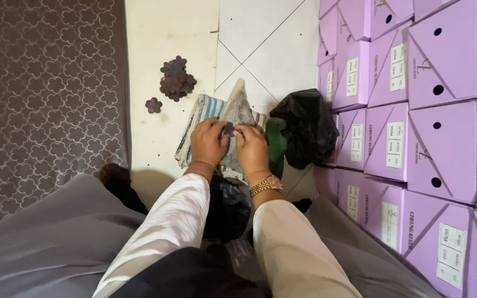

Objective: The person sits on the floor and uses a small metal tool to scrape and shape dark brown flower-shaped pieces. They repeatedly pick up pieces, scrape edges, and place them back down. A green handheld device is used intermittently to press or smooth the pieces.

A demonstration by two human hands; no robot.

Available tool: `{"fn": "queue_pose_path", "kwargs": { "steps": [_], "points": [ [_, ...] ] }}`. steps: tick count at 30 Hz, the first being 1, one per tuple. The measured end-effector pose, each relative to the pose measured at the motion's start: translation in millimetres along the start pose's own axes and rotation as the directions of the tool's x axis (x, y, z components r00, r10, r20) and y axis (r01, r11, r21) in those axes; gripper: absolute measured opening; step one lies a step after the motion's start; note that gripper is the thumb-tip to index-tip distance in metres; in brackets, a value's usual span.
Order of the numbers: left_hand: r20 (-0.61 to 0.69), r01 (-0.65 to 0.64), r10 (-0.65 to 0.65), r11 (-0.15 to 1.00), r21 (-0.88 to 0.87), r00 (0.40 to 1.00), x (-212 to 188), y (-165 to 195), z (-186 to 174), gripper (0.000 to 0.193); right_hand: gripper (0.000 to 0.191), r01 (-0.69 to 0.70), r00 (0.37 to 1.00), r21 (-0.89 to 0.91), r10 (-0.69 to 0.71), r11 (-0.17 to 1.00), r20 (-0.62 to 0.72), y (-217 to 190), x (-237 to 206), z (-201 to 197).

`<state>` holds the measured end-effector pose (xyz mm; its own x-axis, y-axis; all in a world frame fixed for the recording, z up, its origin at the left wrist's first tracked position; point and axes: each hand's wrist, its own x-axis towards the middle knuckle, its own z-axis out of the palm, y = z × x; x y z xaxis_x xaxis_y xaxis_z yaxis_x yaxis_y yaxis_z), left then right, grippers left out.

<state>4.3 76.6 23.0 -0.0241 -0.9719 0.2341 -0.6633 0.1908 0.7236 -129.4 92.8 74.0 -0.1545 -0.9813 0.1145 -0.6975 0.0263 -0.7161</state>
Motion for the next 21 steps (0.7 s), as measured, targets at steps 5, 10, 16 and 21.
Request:
{"fn": "queue_pose_path", "kwargs": {
  "steps": [5, 10, 16, 21],
  "points": [
    [0.013, 0.054, -0.055, 0.998, 0.029, 0.998, 0.2, -1.0, -2.2, 0.035, 0.013, -0.032, 0.999, -0.037, 0.032, 0.999, -0.024, -3.1, -0.9, 0.5],
    [0.01, 0.085, -0.086, 0.995, 0.048, 0.996, 3.6, -3.5, 10.5, 0.016, 0.014, -0.027, 1.0, -0.009, 0.027, 1.0, -0.004, 0.8, -2.7, 0.6],
    [0.042, 0.184, -0.19, 0.975, 0.125, 0.981, 14.5, 0.9, 23.5, 0.005, 0.014, 0.024, 1.0, 0.076, -0.023, 0.997, -0.011, 4.7, -5.2, -1.4],
    [0.034, 0.107, -0.109, 0.992, 0.061, 0.993, 14.4, 2.2, 21.0, 0.008, 0.015, 0.019, 0.998, 0.218, -0.005, 0.976, -0.067, -0.7, -4.7, -7.4]
  ]
}}
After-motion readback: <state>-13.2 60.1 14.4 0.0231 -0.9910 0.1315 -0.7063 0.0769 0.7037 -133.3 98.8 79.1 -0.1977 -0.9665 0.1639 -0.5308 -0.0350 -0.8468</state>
